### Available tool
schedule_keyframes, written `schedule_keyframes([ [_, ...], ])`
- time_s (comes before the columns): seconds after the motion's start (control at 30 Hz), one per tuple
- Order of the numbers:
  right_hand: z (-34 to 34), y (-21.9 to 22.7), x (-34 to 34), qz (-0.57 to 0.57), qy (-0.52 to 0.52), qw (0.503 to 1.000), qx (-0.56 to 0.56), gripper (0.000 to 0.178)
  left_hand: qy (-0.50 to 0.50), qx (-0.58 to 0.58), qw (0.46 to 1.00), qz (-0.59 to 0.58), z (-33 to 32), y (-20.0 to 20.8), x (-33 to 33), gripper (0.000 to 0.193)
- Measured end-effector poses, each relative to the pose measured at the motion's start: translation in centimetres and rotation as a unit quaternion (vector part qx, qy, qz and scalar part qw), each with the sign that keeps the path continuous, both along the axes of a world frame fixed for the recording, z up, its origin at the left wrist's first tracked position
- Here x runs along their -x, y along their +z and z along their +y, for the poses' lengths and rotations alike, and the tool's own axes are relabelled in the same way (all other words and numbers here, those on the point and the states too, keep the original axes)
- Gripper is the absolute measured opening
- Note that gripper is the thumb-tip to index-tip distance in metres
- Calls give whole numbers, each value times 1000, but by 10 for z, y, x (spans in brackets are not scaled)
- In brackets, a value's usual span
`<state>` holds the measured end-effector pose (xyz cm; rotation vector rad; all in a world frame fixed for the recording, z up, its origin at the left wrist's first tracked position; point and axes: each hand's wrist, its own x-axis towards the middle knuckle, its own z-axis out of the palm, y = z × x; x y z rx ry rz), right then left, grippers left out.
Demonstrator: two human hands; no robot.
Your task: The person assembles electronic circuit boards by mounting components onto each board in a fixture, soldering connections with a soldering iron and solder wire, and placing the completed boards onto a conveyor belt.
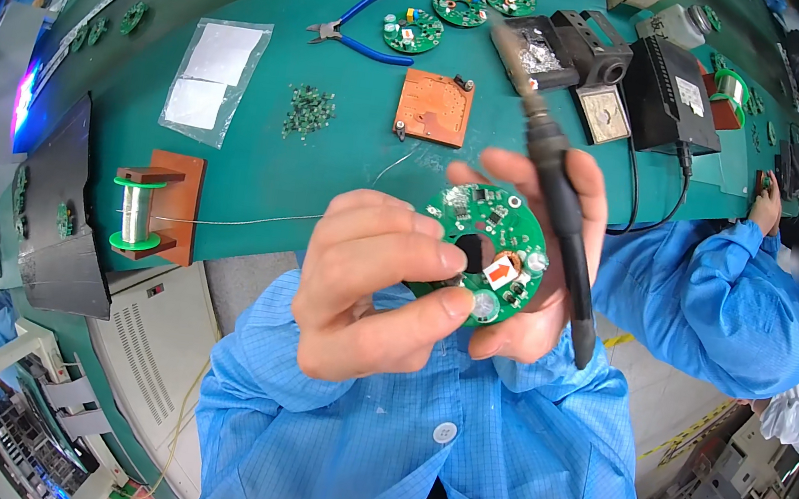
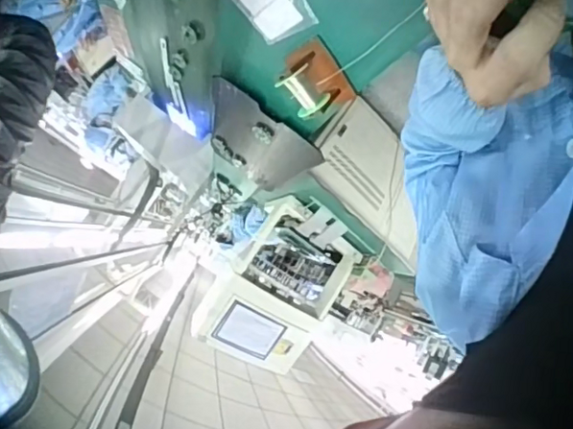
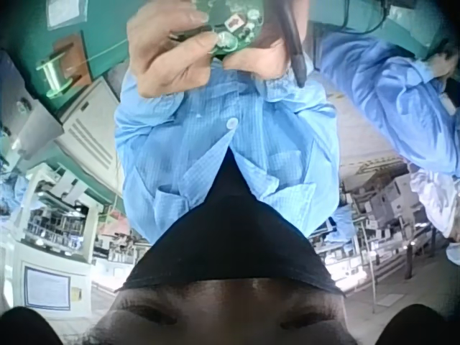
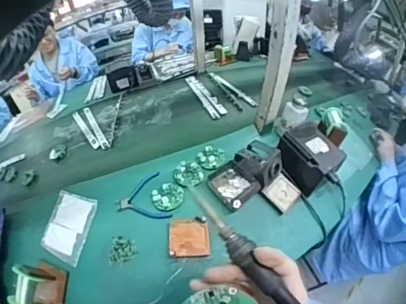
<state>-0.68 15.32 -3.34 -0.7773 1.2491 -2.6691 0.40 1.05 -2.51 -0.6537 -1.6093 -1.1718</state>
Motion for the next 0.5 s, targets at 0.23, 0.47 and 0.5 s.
schedule_keyframes([
  [0.23,13,-3,16,239,-171,940,-172,113,-85,18,946,-311,-24,36,-22,40],
  [0.47,7,-9,7,152,-159,972,-86,84,-171,85,889,-417,-29,48,5,21],
  [0.5,8,-8,4,106,-127,984,-61,79,-187,102,883,-418,-29,49,9,19],
])
